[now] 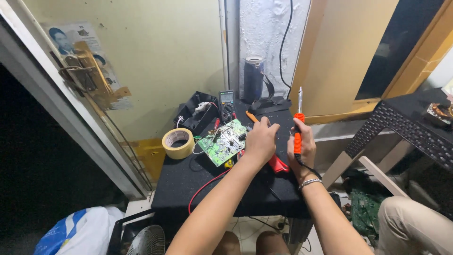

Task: Soldering electronic components onto a printed circuit board and verifying connections using a multimeter.

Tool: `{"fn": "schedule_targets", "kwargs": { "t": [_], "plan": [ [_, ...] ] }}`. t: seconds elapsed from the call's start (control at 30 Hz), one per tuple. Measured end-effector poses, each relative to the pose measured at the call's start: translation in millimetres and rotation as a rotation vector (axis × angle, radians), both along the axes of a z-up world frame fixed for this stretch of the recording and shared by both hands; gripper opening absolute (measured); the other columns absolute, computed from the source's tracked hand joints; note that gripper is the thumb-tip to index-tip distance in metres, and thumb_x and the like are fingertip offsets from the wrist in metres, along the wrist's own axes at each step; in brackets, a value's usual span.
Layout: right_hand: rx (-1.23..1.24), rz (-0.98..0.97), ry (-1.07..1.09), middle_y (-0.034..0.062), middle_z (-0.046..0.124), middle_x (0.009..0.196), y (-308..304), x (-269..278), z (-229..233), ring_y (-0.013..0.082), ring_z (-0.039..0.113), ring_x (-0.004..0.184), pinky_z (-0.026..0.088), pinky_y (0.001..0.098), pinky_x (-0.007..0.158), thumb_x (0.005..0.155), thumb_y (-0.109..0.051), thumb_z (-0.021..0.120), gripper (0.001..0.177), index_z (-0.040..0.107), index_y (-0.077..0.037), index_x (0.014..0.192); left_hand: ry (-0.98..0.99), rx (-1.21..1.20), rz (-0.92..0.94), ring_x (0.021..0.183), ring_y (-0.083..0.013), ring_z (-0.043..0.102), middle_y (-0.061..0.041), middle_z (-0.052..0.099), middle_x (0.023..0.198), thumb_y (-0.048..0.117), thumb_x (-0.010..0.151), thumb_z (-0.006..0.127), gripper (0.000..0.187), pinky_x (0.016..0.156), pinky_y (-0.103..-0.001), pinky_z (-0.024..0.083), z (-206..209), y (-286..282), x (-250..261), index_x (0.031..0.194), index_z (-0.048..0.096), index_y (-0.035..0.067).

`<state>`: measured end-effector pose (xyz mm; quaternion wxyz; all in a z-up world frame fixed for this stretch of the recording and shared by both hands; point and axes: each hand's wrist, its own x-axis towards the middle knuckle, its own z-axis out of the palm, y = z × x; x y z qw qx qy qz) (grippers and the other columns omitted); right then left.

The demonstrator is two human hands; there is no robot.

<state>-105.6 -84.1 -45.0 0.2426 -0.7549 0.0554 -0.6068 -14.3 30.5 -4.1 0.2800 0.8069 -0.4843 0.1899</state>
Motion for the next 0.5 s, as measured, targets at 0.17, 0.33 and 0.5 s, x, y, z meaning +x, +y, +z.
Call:
{"fn": "schedule_targets", "kwargs": {
  "t": [0.17,0.33,0.5],
  "plan": [
    [0.012,-0.029,-0.033,0.0124,0.065,0.1,0,2,3,0.0362,0.066,0.096,0.053,0.0456,0.09,0.089,0.008,0.057,0.052,0.063,-0.007,0.138,-0.147,0.212,-0.056,0.09,-0.0306,0.069,-0.004,0.058,0.095,0.015,0.087,0.061,0.019,0.07,-0.041,0.057,0,4,9,0.098,0.076,0.018],
    [0.012,-0.007,-0.002,0.0088,0.067,0.103,1,-3,3,0.0336,0.067,0.101,0.054,0.0464,0.09,0.088,0.003,0.067,0.049,0.065,-0.008,0.136,-0.358,0.104,0.013,0.082,-0.0289,0.068,-0.002,0.064,0.082,0.021,0.076,0.064,0.014,0.065,-0.043,0.054,3,23,33,0.083,0.075,0.016],
    [0.208,0.076,0.029,0.0137,0.074,0.099,7,-9,11,0.0319,0.072,0.09,0.056,0.0416,0.082,0.099,-0.008,0.071,0.029,0.073,-0.01,0.128,-0.156,0.051,0.186,0.086,-0.0307,0.067,-0.002,0.065,0.085,0.038,0.091,0.059,0.025,0.073,-0.046,0.056,38,89,85,0.086,0.075,0.02]
  ]
}}
